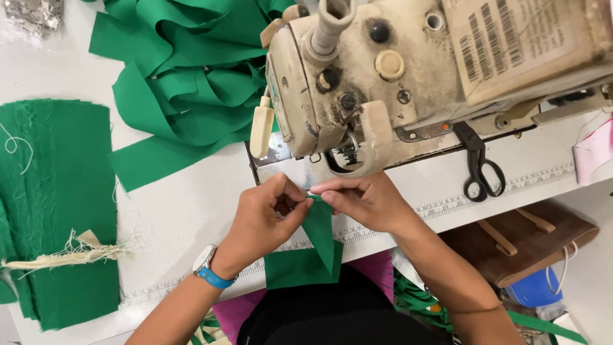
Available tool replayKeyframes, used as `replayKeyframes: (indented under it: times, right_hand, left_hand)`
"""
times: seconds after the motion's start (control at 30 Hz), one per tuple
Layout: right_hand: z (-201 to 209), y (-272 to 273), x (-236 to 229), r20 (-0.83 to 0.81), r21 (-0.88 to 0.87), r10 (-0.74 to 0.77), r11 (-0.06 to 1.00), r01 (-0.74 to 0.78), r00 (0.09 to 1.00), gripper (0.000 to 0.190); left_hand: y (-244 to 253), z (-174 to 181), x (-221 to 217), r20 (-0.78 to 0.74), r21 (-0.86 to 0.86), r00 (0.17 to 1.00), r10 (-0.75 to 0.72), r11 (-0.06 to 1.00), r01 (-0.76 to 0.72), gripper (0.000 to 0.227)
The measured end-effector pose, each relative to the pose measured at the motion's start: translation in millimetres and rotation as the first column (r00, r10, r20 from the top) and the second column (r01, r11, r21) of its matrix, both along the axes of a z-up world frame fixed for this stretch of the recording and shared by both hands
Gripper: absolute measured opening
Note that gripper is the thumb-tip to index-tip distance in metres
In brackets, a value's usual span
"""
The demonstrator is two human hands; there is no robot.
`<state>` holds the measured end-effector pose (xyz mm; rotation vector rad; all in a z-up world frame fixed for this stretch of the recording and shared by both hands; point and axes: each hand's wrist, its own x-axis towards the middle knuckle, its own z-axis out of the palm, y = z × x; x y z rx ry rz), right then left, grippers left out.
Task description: A worker is using an industrial sewing machine to process green fabric strips, aligning and feeding them through the machine.
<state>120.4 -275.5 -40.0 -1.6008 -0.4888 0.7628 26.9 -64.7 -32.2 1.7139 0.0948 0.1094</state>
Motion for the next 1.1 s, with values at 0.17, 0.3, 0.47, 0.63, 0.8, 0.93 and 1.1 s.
replayKeyframes:
  times: [0.17,0.3,0.47,0.63,0.8,0.93,1.1]
  right_hand:
    - [19,11,2,0.139,-0.087,0.032,0.996,-0.02,0.99,0.019]
    - [30,17,3,0.404,-0.264,0.11,0.965,0.001,0.908,0.017]
    - [12,17,4,0.55,-0.387,0.163,0.919,0.077,0.819,0.016]
    - [24,32,12,0.786,-0.3,0.166,0.944,0.133,0.595,0.015]
    - [2,28,13,0.898,-0.237,0.141,0.953,0.188,0.418,0.012]
    - [-32,13,7,0.95,-0.219,0.149,0.944,0.246,0.273,0.012]
    - [-7,23,12,0.954,-0.292,0.28,0.948,0.124,0.105,0.016]
  left_hand:
    - [7,15,5,-0.043,0.033,0.998,-0.039,0.999,0.041,0.013]
    - [13,18,12,-0.115,0.093,0.989,-0.09,0.99,0.101,0.013]
    - [14,6,26,-0.07,0.247,0.989,-0.128,0.959,0.141,0.012]
    - [15,-21,30,0.079,0.586,0.983,-0.165,0.806,0.088,0.009]
    - [20,-42,31,0.191,0.819,0.943,-0.271,0.574,-0.001,0.008]
    - [25,-40,30,0.194,0.881,0.908,-0.372,0.473,0.005,0.01]
    - [25,-35,30,0.314,0.949,0.768,-0.558,0.215,-0.231,0.009]
